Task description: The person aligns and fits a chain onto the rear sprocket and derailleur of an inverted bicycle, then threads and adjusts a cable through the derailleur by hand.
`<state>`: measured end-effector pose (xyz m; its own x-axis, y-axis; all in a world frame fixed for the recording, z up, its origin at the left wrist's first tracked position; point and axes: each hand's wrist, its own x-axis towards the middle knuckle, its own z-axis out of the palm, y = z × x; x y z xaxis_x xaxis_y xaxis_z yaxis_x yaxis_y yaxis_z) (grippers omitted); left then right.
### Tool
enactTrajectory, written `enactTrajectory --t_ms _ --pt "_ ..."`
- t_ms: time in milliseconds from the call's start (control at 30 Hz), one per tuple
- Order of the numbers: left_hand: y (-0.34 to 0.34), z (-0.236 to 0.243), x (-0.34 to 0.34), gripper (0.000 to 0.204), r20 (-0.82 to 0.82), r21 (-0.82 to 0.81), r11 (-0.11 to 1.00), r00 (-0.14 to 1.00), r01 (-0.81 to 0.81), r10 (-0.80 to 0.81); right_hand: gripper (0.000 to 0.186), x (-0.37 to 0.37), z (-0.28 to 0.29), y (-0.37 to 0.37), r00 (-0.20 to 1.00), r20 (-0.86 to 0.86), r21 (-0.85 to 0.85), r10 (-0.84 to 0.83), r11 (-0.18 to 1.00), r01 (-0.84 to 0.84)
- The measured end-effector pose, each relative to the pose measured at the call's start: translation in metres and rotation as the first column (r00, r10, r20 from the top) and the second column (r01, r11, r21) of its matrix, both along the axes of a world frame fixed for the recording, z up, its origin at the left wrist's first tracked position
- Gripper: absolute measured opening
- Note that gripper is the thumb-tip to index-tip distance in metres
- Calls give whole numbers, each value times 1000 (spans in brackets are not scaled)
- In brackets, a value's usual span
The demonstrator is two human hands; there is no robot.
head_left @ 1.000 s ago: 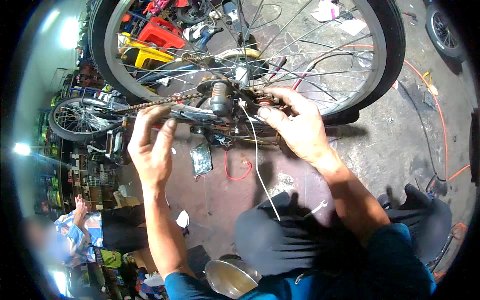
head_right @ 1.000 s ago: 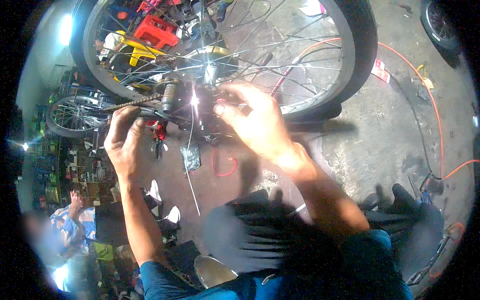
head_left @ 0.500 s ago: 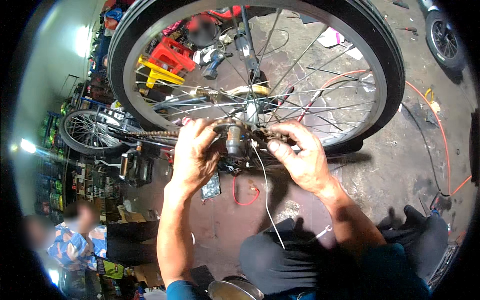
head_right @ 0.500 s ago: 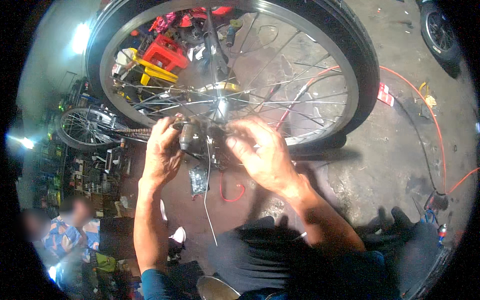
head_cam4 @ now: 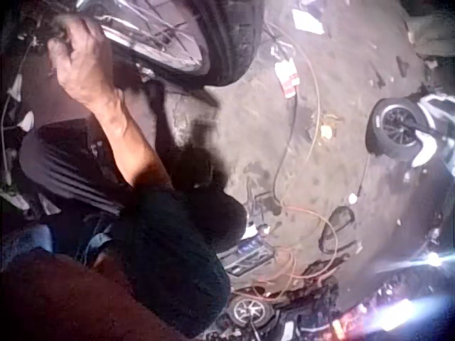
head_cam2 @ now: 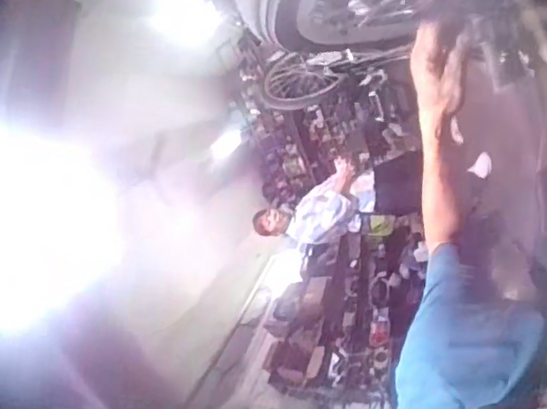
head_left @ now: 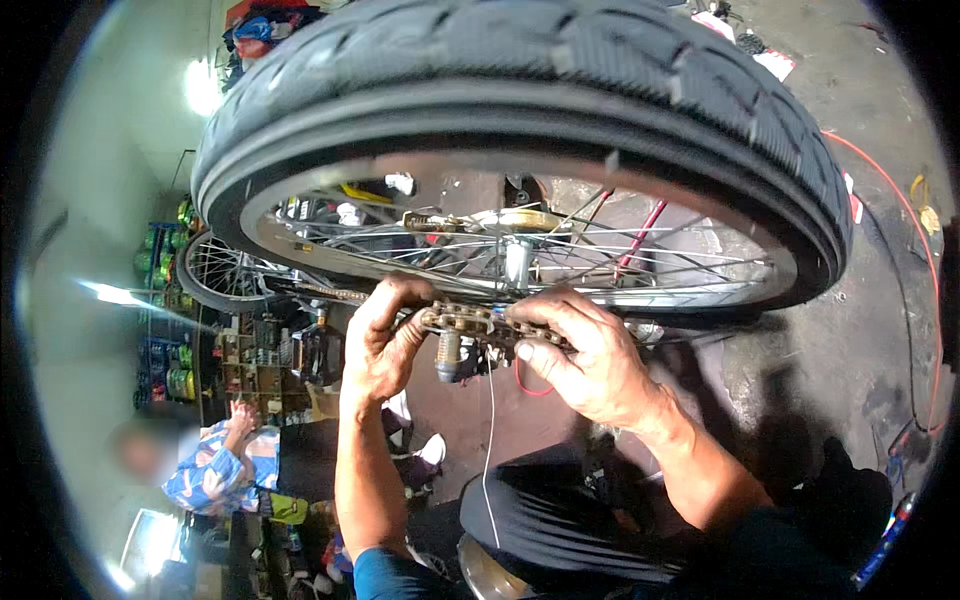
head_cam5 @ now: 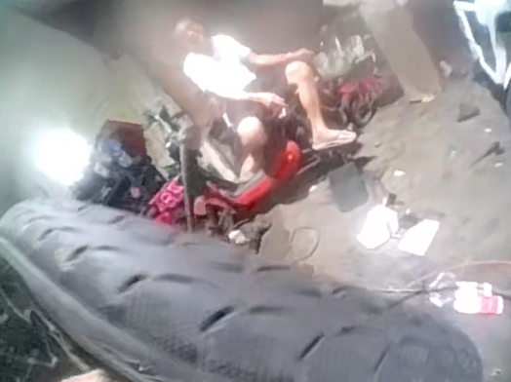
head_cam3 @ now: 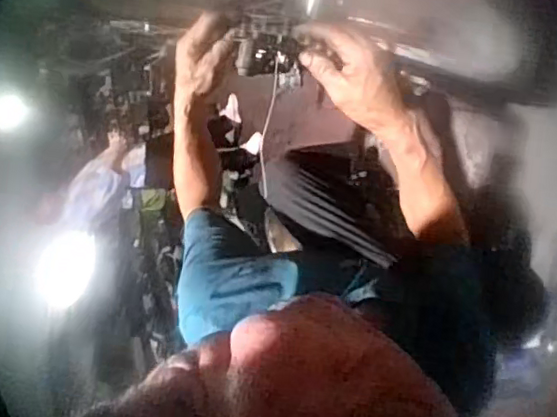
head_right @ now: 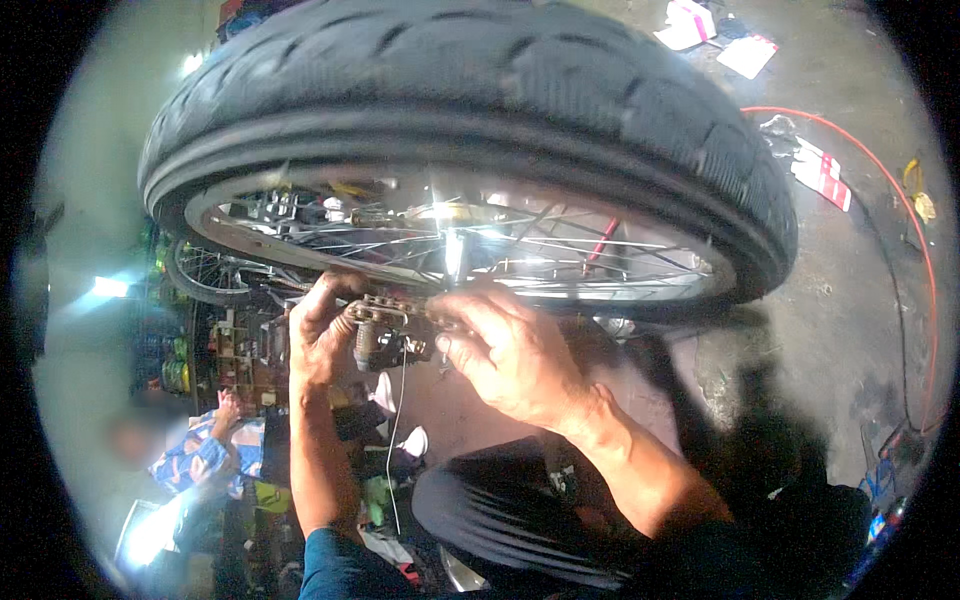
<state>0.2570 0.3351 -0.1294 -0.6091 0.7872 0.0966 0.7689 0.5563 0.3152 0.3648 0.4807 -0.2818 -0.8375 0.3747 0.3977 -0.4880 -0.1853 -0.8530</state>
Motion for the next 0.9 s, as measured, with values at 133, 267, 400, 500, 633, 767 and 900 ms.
enactTrajectory --t_ms 133,267,400,500,633,767,900 --pt "2 5 4 22 309 129 980 945 -154 108 27 -1 1 4 1000 -15 34 -6 999 6" --pt "7 16 8 23 534 124 937 817 -328 216 30 -4 -7 1 994 -30 181 -104 977 108" --pt "4 28 8 20 321 -12 927 877 -374 358 25 1 -6 -4 992 -29 192 -122 973 125" --pt "2 37 11 18 404 36 879 811 -476 423 21 2 -6 -5 995 -10 231 -98 968 97" --pt "12 51 17 10 271 -129 946 906 -299 324 21 4 -14 -8 1000 9 131 15 991 -16" --pt "31 46 24 11 -33 -301 937 984 -175 173 25 -1 -3 -7 997 -72 -58 14 998 -18" --pt "27 30 24 14 48 -27 987 986 -156 157 25 0 8 -5 983 -52 -317 176 931 -184"
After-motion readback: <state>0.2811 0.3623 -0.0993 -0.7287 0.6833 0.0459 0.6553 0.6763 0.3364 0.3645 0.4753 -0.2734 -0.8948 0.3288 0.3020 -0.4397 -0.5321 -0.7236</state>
